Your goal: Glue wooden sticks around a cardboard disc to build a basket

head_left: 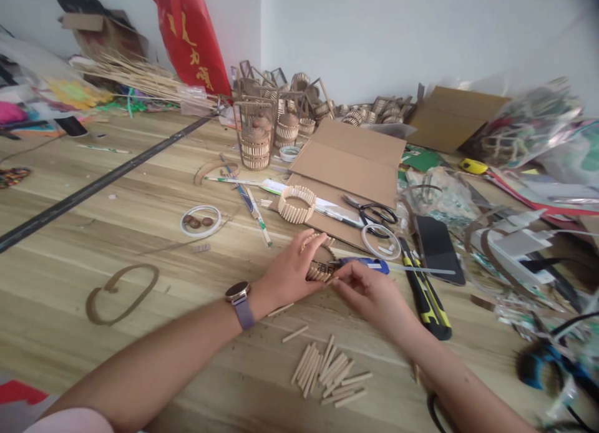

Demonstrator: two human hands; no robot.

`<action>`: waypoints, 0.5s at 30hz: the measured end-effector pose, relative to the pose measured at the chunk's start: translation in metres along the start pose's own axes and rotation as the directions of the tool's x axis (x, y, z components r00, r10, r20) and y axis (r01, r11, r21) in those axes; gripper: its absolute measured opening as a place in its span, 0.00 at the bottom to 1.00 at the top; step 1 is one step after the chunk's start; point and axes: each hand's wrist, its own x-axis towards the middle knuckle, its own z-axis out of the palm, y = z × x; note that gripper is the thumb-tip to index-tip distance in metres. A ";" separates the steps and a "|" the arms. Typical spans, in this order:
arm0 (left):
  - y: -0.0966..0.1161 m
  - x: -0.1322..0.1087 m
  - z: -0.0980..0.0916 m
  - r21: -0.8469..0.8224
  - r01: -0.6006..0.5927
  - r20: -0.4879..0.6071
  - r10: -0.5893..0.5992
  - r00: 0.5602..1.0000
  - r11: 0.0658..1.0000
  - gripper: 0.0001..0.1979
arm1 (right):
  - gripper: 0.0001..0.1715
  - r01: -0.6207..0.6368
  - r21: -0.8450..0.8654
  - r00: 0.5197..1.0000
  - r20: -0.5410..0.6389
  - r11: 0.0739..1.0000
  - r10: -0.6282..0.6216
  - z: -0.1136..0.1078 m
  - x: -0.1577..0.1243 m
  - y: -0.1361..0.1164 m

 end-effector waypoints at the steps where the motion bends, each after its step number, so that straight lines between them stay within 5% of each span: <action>1: 0.000 0.000 0.000 -0.004 0.003 0.003 -0.003 1.000 1.000 0.41 | 0.09 0.007 -0.007 1.000 -0.004 1.000 -0.007 0.001 0.000 0.000; 15: -0.003 0.000 0.002 -0.012 0.012 0.006 -0.012 1.000 1.000 0.43 | 0.09 0.056 -0.035 0.997 -0.048 0.998 -0.058 0.003 0.001 0.001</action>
